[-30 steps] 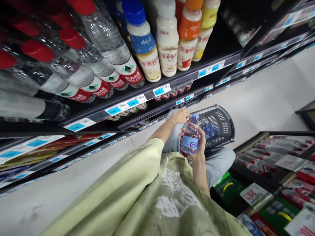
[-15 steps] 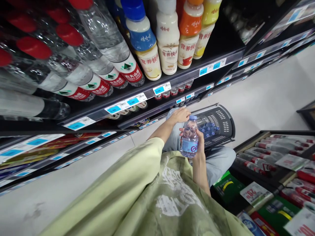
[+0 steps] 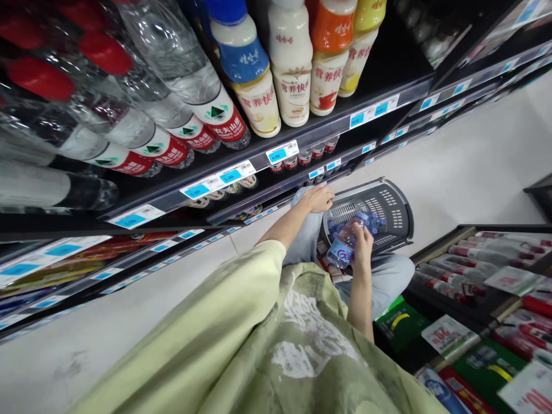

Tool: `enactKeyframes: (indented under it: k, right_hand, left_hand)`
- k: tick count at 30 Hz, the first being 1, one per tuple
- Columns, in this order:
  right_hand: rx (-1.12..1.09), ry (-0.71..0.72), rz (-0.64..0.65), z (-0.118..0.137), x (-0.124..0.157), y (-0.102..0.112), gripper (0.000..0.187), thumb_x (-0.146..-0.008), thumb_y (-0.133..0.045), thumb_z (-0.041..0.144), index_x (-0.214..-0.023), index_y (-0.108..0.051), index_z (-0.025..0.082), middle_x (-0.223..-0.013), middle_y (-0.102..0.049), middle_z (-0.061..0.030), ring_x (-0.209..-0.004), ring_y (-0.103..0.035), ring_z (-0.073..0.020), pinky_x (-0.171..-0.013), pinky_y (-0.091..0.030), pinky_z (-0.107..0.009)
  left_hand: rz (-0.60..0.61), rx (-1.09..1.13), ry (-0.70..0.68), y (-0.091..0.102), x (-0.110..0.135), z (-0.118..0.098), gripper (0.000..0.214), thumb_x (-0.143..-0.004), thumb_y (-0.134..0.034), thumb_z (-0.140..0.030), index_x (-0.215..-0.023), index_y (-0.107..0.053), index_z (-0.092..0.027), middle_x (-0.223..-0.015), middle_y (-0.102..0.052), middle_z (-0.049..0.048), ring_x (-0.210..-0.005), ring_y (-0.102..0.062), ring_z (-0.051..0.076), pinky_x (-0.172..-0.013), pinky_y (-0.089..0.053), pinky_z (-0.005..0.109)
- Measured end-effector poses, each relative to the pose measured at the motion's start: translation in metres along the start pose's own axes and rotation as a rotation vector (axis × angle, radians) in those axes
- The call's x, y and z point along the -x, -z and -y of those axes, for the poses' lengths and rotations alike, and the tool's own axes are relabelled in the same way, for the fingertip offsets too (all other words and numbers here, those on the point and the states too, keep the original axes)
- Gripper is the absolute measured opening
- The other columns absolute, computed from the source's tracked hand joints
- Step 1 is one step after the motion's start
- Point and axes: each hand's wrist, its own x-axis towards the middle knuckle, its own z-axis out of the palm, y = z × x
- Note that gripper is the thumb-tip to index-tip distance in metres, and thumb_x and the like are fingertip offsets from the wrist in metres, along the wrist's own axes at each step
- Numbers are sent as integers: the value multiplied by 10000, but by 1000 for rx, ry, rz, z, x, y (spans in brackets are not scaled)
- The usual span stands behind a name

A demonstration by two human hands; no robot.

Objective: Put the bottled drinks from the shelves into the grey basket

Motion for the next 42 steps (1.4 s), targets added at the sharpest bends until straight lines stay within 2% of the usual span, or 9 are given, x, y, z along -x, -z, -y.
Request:
enactKeyframes:
  k: [4, 8, 10, 13, 17, 21, 29, 38, 42]
  right_hand:
    - [179, 145, -274, -14, -35, 47, 588, -662, -855, 674, -950, -709, 183, -855, -775, -64, -792, -736, -264, -766, -623, -416]
    - [716, 244, -447, -26, -61, 87, 591, -674, -864, 658, -983, -730, 173, -982, -802, -144, -970, -747, -347, -934, -584, -470]
    - [1014, 224, -473, -32, -71, 98, 538, -716, -872, 618, -1000, -746, 179, -997, -810, -169, -1015, -748, -386, -972, -554, -474]
    - [1211, 145, -407, -45, -87, 100, 474, -829, -822, 588, -1047, -762, 172, -989, -815, -189, -1022, -757, -400, -942, -539, -437]
    - [1289, 76, -312, -65, -109, 90, 514, -897, -778, 610, -1127, -768, 151, -1010, -809, -202, -1015, -760, -388, -905, -529, -405]
    - [1314, 12, -290, -86, -134, 71, 607, -914, -770, 629, -1263, -743, 134, -1052, -797, -220, -997, -754, -371, -907, -524, -405]
    - [1245, -25, -132, -128, -193, 28, 433, -1007, -671, 449, -1325, -729, 162, -1186, -793, -187, -1073, -720, -305, -978, -480, -346]
    - [1168, -103, -33, -194, -238, -12, 368, -956, -679, 282, -1285, -711, 123, -1156, -789, -177, -1053, -716, -271, -977, -481, -317]
    - [1123, -148, -26, -217, -252, -22, 205, -840, -698, 174, -1029, -757, 117, -1008, -780, -201, -1019, -731, -316, -974, -510, -381]
  left_hand:
    - [-16, 5, -8, -3, -1, 1, 345, -994, -484, -231, -1023, -828, -221, -1106, -822, 53, -1070, -739, 198, -1089, -514, 317]
    - [-12, 17, -8, -3, -2, 0, 339, -978, -489, -225, -1020, -825, -216, -1102, -822, 54, -1052, -736, 197, -1064, -516, 321]
    - [-13, 13, -2, -3, -2, 0, 336, -976, -491, -224, -1018, -824, -217, -1102, -820, 54, -1063, -732, 196, -1062, -513, 319]
    - [-18, 12, -10, -5, -2, 2, 337, -977, -489, -216, -1017, -824, -218, -1097, -820, 55, -1062, -732, 202, -1062, -516, 330]
    - [-20, 20, -34, -6, 0, 5, 333, -989, -483, -206, -996, -816, -211, -1089, -821, 64, -1079, -736, 215, -1071, -516, 346]
    - [-21, 54, -19, -5, 1, 7, 287, -978, -520, -205, -973, -807, -214, -1080, -818, 61, -1088, -734, 220, -1078, -518, 349]
    - [-4, 90, -25, -4, 7, 13, 278, -979, -515, -182, -959, -792, -195, -1041, -808, 78, -1085, -727, 235, -1086, -514, 382]
    - [-12, 102, -11, -2, 22, 27, 245, -951, -537, -146, -827, -735, -222, -919, -774, 61, -968, -721, 208, -996, -534, 354]
    - [3, 115, -20, -1, 30, 37, 262, -956, -516, -143, -820, -724, -227, -901, -760, 49, -919, -706, 191, -983, -528, 343]
